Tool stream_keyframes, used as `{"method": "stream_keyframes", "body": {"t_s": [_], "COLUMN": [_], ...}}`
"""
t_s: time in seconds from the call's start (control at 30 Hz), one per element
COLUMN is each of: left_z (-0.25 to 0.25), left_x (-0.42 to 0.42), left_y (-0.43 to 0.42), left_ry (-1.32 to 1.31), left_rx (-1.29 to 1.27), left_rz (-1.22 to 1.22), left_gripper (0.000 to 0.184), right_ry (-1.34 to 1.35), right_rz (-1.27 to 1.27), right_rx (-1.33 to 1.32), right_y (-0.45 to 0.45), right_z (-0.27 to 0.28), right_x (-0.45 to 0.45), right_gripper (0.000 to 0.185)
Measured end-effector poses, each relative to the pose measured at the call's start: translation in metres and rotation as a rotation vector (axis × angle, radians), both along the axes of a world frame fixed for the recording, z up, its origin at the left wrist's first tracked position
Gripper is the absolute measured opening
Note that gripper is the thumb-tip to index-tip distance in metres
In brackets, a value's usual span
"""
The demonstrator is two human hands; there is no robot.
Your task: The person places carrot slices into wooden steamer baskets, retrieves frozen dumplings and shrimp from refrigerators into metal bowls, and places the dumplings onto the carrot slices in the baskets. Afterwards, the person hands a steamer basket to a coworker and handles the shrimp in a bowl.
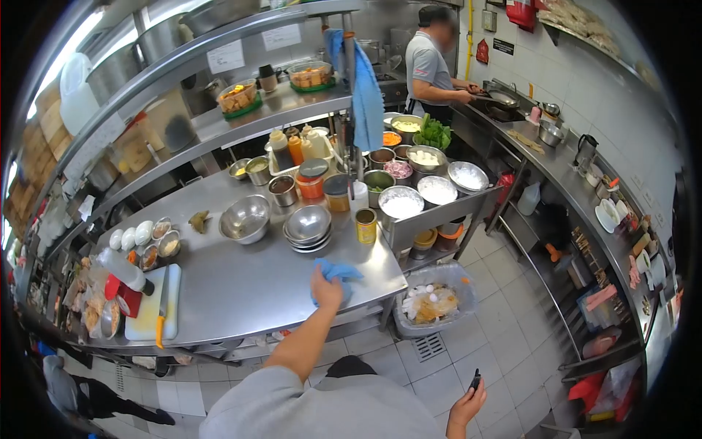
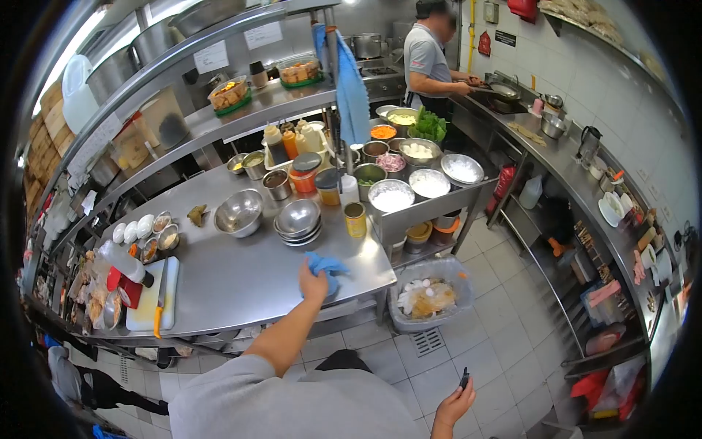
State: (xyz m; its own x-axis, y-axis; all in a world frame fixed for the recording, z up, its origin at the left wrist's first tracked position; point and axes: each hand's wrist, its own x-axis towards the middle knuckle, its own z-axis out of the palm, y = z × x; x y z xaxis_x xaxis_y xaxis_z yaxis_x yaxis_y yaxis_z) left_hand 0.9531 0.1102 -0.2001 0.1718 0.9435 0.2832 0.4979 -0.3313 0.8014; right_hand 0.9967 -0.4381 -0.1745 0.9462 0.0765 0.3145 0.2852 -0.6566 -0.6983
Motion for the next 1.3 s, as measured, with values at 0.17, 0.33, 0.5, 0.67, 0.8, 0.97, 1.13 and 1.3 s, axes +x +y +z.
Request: {"method": "stream_keyframes", "body": {"t_s": [0.17,0.33,0.5,0.67,0.8,0.97,1.13,1.3], "left_z": [0.060,0.063,0.136,0.143,0.158,0.169,0.153,0.169], "left_x": [0.006,0.078,0.234,0.362,0.443,0.521,0.603,0.694], "left_y": [-0.095,-0.169,-0.261,-0.322,-0.342,-0.353,-0.379,-0.377], "left_ry": [0.301,0.049,-0.061,-0.079,-0.261,-0.147,-0.141,0.212], "left_rx": [0.178,-0.109,-0.201,-0.732,-0.574,-0.715,-0.802,0.049], "left_rz": [0.124,-0.830,-1.331,-1.733,-1.777,-1.640,-1.523,-1.381], "left_gripper": [0.070,0.062,0.064,0.050,0.029,0.027,0.046,0.071], "right_ry": [0.006,-0.116,-0.047,0.062,-0.135,-0.123,0.272,0.171], "right_rz": [-0.110,0.051,0.289,0.469,0.413,0.275,0.278,0.234], "right_rx": [0.037,0.255,0.355,0.646,0.443,0.077,0.303,0.288], "right_y": [-0.016,0.007,0.032,0.029,0.013,-0.027,-0.062,-0.108], "right_z": [0.016,0.063,0.156,0.200,0.222,0.176,0.112,0.111], "right_x": [0.051,0.145,0.248,0.335,0.404,0.478,0.565,0.691], "right_gripper": [0.039,0.028,0.027,0.034,0.041,0.033,0.032,0.043]}}
